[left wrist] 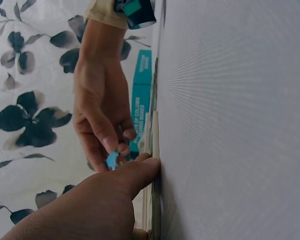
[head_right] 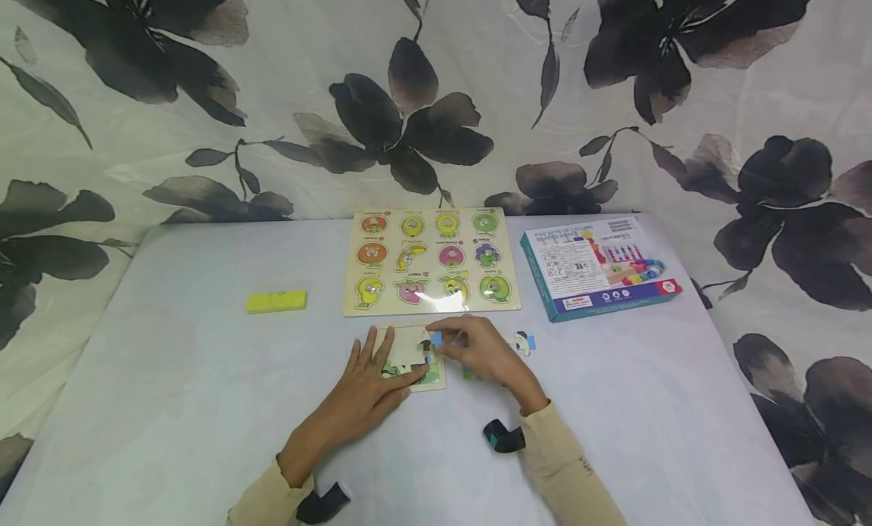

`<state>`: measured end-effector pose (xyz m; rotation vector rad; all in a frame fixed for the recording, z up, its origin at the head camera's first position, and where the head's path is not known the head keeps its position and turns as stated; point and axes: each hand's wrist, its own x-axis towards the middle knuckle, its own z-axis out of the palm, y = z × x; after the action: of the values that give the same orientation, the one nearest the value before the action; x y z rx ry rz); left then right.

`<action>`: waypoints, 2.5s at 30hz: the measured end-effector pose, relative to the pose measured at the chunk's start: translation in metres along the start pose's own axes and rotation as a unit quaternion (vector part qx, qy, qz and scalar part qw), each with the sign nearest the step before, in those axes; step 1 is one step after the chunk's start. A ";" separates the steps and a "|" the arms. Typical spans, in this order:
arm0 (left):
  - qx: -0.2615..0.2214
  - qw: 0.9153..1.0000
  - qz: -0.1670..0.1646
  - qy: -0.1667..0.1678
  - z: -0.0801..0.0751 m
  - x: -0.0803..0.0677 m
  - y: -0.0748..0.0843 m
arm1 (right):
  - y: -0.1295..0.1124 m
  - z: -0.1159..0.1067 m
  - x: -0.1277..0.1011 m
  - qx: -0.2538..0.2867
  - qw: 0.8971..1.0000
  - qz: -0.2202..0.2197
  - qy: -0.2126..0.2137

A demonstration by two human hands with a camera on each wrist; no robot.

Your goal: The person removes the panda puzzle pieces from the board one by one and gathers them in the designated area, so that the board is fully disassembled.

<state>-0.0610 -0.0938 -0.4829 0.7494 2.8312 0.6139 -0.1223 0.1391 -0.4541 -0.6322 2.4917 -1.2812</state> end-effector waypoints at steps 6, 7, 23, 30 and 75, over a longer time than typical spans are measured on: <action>0.001 1.000 0.000 0.000 0.001 0.000 0.000 | 0.002 -0.008 -0.003 0.019 1.000 0.012 0.009; 0.001 1.000 0.001 0.000 0.002 0.000 0.000 | 0.002 -0.009 -0.004 0.021 1.000 0.015 0.011; -0.012 1.000 -0.003 0.003 0.002 0.002 0.001 | 0.017 -0.035 -0.024 0.052 0.998 0.034 0.030; -0.018 1.000 -0.007 0.000 0.001 0.002 0.002 | 0.023 -0.044 -0.035 0.055 0.997 0.041 0.031; -0.029 0.999 0.001 0.019 0.005 0.001 0.000 | 0.064 -0.072 -0.096 0.037 0.991 0.121 0.040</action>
<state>-0.0602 -0.0917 -0.4870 0.7378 2.8344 0.7142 -0.0861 0.2701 -0.4612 -0.2546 2.4778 -1.3212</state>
